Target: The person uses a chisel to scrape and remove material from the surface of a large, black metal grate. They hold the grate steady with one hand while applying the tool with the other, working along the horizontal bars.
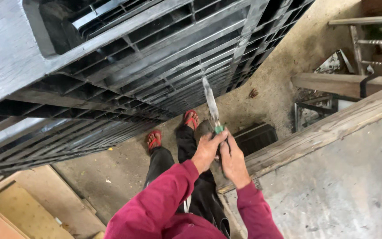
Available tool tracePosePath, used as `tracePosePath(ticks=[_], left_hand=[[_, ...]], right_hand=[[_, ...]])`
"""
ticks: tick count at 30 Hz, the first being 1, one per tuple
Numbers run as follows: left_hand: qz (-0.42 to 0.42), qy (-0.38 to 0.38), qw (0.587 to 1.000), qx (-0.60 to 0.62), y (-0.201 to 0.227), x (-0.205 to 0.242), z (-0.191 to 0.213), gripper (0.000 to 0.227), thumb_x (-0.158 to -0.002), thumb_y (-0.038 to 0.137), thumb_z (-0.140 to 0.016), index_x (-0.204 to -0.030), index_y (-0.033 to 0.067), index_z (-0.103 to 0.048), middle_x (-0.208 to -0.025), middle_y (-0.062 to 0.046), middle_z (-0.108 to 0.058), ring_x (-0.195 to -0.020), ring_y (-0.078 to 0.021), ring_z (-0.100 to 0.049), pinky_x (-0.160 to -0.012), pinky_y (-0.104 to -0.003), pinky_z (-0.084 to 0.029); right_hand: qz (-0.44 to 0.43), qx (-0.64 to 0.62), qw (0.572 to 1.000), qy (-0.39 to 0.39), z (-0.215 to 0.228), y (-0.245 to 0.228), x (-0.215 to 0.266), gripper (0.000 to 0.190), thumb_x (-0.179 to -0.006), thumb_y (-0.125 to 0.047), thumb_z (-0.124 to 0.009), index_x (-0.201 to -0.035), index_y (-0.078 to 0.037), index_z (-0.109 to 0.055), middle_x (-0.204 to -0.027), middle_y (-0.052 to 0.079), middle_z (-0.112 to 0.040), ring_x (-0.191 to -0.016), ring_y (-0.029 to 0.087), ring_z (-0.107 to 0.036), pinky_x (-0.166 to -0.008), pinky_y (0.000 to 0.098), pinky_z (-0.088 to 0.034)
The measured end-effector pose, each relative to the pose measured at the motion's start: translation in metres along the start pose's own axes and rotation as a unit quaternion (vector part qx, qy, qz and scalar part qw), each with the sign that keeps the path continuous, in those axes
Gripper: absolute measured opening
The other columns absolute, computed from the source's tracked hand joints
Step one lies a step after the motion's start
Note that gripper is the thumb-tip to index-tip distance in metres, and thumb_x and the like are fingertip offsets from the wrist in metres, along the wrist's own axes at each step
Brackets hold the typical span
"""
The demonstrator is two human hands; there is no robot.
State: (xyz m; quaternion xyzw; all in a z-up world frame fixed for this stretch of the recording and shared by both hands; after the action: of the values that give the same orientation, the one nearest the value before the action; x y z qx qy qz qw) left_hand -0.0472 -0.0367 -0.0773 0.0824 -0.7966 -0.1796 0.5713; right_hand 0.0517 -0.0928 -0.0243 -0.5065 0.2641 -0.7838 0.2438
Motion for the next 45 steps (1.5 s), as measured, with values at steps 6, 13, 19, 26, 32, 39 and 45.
tracePosePath(ticks=[6,13,19,26,32,39,45], left_hand=[[-0.077,-0.009,0.997,0.006,-0.045,0.038,0.053,0.04,-0.093,0.039,-0.073,-0.103,0.0003,-0.07,-0.083,-0.002,-0.065,-0.07,-0.0108,-0.056,-0.059,-0.029,-0.047],[-0.143,0.044,0.98,-0.135,-0.053,0.019,0.118,0.042,-0.09,0.038,-0.075,-0.097,-0.0027,-0.071,-0.081,-0.007,-0.071,-0.071,-0.0106,-0.061,-0.064,-0.031,-0.052],[-0.2,0.042,0.959,-0.196,-0.042,-0.004,0.154,0.04,-0.088,0.038,-0.075,-0.101,-0.0001,-0.072,-0.081,-0.009,-0.073,-0.07,-0.0129,-0.065,-0.064,-0.032,-0.054],[-0.146,0.056,0.961,-0.229,-0.032,-0.03,0.184,0.037,-0.086,0.033,-0.077,-0.093,-0.003,-0.072,-0.068,-0.009,-0.067,-0.053,-0.0123,-0.062,-0.047,-0.031,-0.05],[-0.175,0.082,0.944,-0.268,-0.031,-0.036,0.19,0.034,-0.083,0.033,-0.077,-0.091,-0.001,-0.074,-0.064,-0.008,-0.065,-0.05,-0.0136,-0.06,-0.046,-0.033,-0.048],[-0.167,0.103,0.939,-0.282,-0.045,-0.046,0.201,0.037,-0.083,0.033,-0.079,-0.088,-0.0029,-0.074,-0.064,-0.008,-0.066,-0.05,-0.015,-0.062,-0.046,-0.033,-0.05],[-0.188,0.086,0.936,-0.285,-0.038,-0.048,0.2,0.034,-0.084,0.031,-0.079,-0.088,-0.0025,-0.074,-0.064,-0.01,-0.067,-0.051,-0.0142,-0.061,-0.046,-0.033,-0.049]], right_hand=[[0.027,-0.011,0.999,0.039,-0.054,0.031,0.045,0.061,-0.091,-0.015,-0.065,-0.15,-0.014,-0.049,-0.104,0.01,-0.075,-0.08,0.016,-0.07,-0.072,0.0306,-0.058],[-0.058,-0.18,0.982,-0.005,-0.126,0.054,0.031,0.064,-0.091,-0.008,-0.066,-0.152,-0.018,-0.05,-0.073,0.001,-0.062,-0.053,0.008,-0.052,-0.048,0.0259,-0.047],[0.017,-0.297,0.954,-0.029,-0.183,0.091,-0.004,0.066,-0.093,-0.006,-0.065,-0.155,-0.015,-0.045,-0.083,-0.003,-0.063,-0.056,0.006,-0.051,-0.05,0.0232,-0.044],[0.075,-0.367,0.927,-0.031,-0.236,0.119,-0.042,0.061,-0.099,-0.017,-0.064,-0.156,-0.014,-0.042,-0.105,-0.003,-0.063,-0.066,0.003,-0.051,-0.056,0.0219,-0.045],[0.105,-0.365,0.925,-0.027,-0.253,0.131,-0.054,0.064,-0.099,-0.027,-0.071,-0.157,-0.013,-0.045,-0.11,-0.004,-0.063,-0.075,0.002,-0.054,-0.062,0.0211,-0.048],[0.092,-0.404,0.909,-0.047,-0.265,0.149,-0.058,0.07,-0.095,-0.03,-0.075,-0.157,-0.013,-0.045,-0.094,-0.002,-0.065,-0.065,0.003,-0.052,-0.054,0.0212,-0.043],[0.09,-0.421,0.902,-0.044,-0.266,0.146,-0.064,0.07,-0.094,-0.03,-0.074,-0.156,-0.013,-0.044,-0.096,-0.005,-0.064,-0.063,0.003,-0.05,-0.054,0.0209,-0.042]])
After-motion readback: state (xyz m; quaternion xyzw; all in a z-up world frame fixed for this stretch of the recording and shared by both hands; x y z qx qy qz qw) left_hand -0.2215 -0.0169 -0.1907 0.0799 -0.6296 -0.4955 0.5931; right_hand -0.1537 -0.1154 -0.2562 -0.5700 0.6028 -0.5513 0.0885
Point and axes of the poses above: each hand's wrist, its own x-axis away from the middle knuckle, its own z-axis out of the back of the hand, y = z × x, the point moved 2 cm from there along -x, towards the middle knuckle
